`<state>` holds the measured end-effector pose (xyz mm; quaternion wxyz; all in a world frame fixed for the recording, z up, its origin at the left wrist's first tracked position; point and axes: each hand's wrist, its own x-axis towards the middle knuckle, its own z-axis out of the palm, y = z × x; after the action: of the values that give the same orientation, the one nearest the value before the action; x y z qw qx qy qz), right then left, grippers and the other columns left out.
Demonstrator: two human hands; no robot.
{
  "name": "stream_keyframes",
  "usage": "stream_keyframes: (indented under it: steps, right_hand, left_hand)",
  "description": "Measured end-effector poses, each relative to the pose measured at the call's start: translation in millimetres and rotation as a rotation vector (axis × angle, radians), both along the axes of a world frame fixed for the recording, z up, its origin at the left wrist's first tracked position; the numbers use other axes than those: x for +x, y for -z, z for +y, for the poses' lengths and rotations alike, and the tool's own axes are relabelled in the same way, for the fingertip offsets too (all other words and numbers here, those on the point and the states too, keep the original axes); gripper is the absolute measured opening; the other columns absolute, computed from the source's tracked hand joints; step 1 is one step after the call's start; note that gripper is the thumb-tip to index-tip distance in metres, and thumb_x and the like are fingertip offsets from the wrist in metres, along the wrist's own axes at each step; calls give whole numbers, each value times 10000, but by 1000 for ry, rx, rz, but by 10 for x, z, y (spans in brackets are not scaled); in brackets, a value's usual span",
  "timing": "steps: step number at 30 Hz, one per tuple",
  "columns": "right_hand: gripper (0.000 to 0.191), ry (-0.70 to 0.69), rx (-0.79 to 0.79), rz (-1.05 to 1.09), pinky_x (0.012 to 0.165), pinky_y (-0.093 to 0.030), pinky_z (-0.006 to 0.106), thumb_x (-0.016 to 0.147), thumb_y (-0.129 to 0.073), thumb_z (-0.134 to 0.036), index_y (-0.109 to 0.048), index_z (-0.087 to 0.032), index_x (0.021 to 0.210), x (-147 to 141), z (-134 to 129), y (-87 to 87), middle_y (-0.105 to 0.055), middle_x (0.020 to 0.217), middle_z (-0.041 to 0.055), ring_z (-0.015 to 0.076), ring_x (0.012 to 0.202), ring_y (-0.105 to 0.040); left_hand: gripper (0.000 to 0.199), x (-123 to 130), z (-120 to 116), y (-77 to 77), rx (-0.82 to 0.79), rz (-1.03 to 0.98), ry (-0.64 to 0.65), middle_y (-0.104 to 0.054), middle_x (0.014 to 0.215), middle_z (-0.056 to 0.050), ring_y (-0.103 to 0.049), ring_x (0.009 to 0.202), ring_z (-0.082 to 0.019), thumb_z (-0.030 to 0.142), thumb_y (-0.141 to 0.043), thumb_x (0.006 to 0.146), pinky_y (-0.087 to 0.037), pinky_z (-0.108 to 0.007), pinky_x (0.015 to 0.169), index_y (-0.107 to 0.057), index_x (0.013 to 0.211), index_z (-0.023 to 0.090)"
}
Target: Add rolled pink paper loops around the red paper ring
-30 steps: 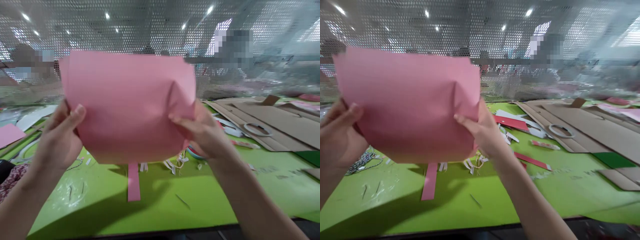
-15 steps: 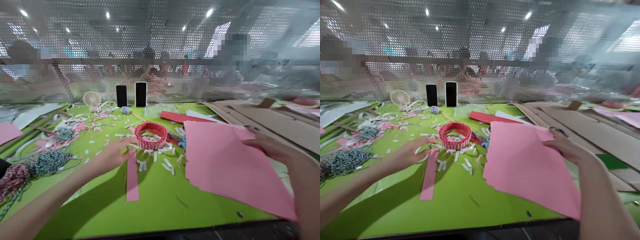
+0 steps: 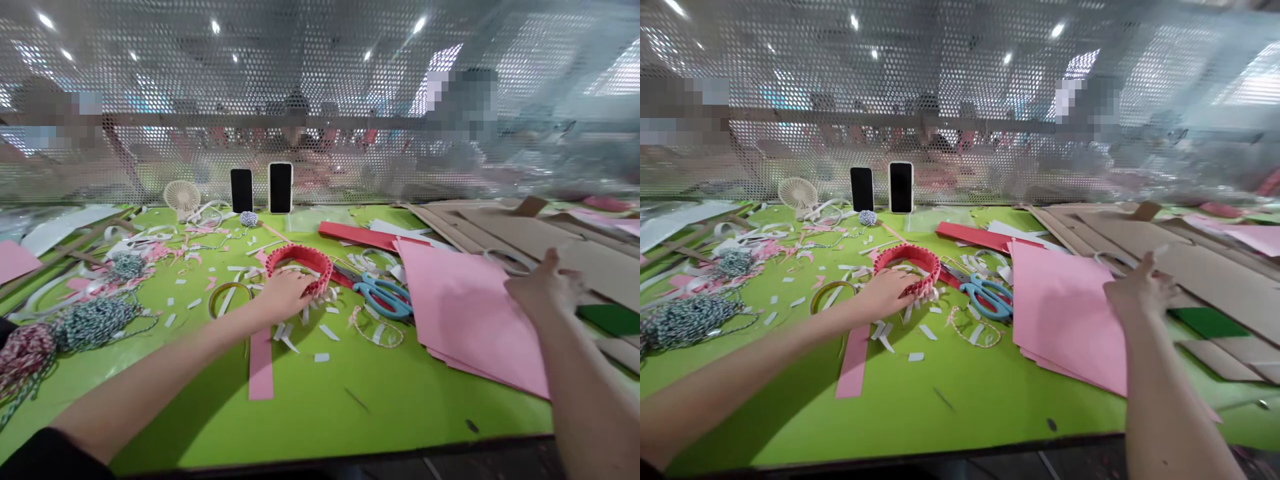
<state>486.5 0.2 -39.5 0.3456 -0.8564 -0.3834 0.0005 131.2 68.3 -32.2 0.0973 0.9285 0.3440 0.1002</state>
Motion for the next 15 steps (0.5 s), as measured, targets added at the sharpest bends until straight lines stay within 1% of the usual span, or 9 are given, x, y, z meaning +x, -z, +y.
stream_keyframes:
  steps: [2,3,4,5,7,8,10,14,15]
  right_hand:
    - [705,105,108,68,866,-208,559,744,-476,-334,-278,91,1271,-135,61,-84,-215,1199,468,461,1234,-159]
    - [616,107,166,111,892,-219,520,750,-465,-343,-381,37,1227,-214,106,-140,-277,1201,429,431,1237,-192]
    - [497,54,204,173,887,-263,481,733,-494,-338,-497,-45,1135,-304,157,-203,-399,1149,375,402,1209,-283]
    - [397,-5,253,241,856,-317,456,726,-504,-337,-545,-101,1044,-408,208,-269,-480,1093,320,374,1148,-390]
    - [226,-186,329,396,753,-421,373,719,-516,-362,-559,-179,844,-666,292,-392,-585,933,194,290,991,-545]
    - [178,-291,354,466,732,-441,334,709,-532,-374,-535,-203,754,-822,320,-439,-600,847,131,240,914,-585]
    - [156,-510,363,590,740,-459,290,710,-545,-369,-503,-220,694,-1173,336,-491,-587,749,44,158,786,-610]
    - [165,-833,241,730,714,-503,332,693,-597,-318,-521,-197,775,-1898,231,-418,-590,742,18,141,683,-604]
    - [157,-933,176,709,720,-506,355,713,-584,-297,-513,-196,811,-2055,182,-373,-593,815,31,148,715,-600]
  left_hand:
    - [201,-55,39,-8,-15,-10,-17,-607,939,-59,-576,830,-175,276,-465,847,-464,-372,741,-561,966,146]
    - [198,-104,54,-25,-22,-24,-30,-617,898,-63,-583,783,-175,261,-452,848,-473,-351,692,-558,956,133]
    - [200,-163,62,-51,-29,-41,-46,-625,858,-67,-586,732,-171,251,-427,853,-477,-327,641,-550,949,126]
    - [207,-229,60,-85,-33,-60,-62,-630,818,-69,-586,677,-165,249,-399,860,-473,-303,589,-536,942,118]
    - [228,-375,32,-174,-28,-95,-98,-630,781,-67,-576,606,-149,276,-343,875,-454,-266,521,-497,942,122]
    - [232,-450,9,-224,-14,-108,-117,-627,779,-65,-573,599,-146,293,-330,877,-446,-258,511,-476,948,128]
    - [211,-599,-45,-321,28,-113,-154,-620,771,-62,-570,606,-153,293,-333,866,-431,-259,512,-452,948,140]
    - [172,-902,-113,-425,111,-11,-178,-620,730,-64,-564,624,-192,233,-371,811,-405,-287,528,-492,903,151]
    - [185,-979,-118,-416,127,26,-178,-624,724,-71,-566,632,-205,229,-373,803,-405,-300,535,-511,896,148]
